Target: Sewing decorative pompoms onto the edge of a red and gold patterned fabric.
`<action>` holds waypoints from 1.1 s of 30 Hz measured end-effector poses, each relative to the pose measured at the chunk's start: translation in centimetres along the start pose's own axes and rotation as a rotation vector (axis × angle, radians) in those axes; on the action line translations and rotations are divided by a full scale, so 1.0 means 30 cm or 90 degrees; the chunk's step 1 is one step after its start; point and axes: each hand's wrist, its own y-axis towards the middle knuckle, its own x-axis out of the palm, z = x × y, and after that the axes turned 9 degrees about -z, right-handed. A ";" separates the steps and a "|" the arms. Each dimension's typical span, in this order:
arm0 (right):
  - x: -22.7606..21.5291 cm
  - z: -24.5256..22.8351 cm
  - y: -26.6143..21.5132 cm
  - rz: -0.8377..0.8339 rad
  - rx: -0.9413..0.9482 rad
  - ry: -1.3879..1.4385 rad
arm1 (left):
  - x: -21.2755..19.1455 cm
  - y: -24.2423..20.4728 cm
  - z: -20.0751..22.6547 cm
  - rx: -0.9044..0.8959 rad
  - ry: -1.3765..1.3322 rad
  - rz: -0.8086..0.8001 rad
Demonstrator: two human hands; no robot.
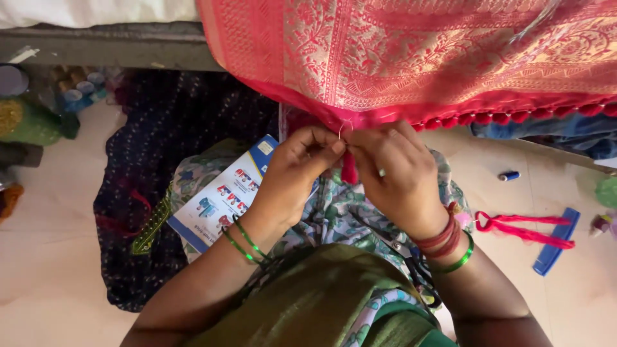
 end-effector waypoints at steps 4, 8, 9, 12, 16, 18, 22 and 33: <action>-0.015 -0.006 0.002 -0.016 -0.126 -0.201 | 0.045 -0.028 0.034 0.133 0.346 0.074; -0.022 -0.026 0.017 -0.027 -0.124 -0.240 | 0.115 -0.061 0.147 0.514 1.038 0.109; -0.034 -0.031 0.026 -0.026 -0.123 -0.243 | 0.119 -0.046 0.150 0.517 1.037 0.107; -0.061 -0.031 0.027 -0.018 -0.068 -0.167 | 0.105 -0.011 0.142 0.445 0.894 0.036; -0.077 -0.010 -0.035 0.023 0.028 -0.085 | 0.064 0.013 0.119 0.204 0.457 -0.053; -0.080 -0.020 -0.056 0.037 0.055 -0.083 | 0.063 0.017 0.115 0.099 0.290 -0.071; -0.062 -0.044 -0.063 0.060 -0.003 -0.170 | 0.068 0.015 0.114 0.159 0.348 -0.084; -0.100 -0.038 -0.070 0.083 -0.062 -0.271 | 0.086 -0.002 0.139 0.242 0.531 -0.068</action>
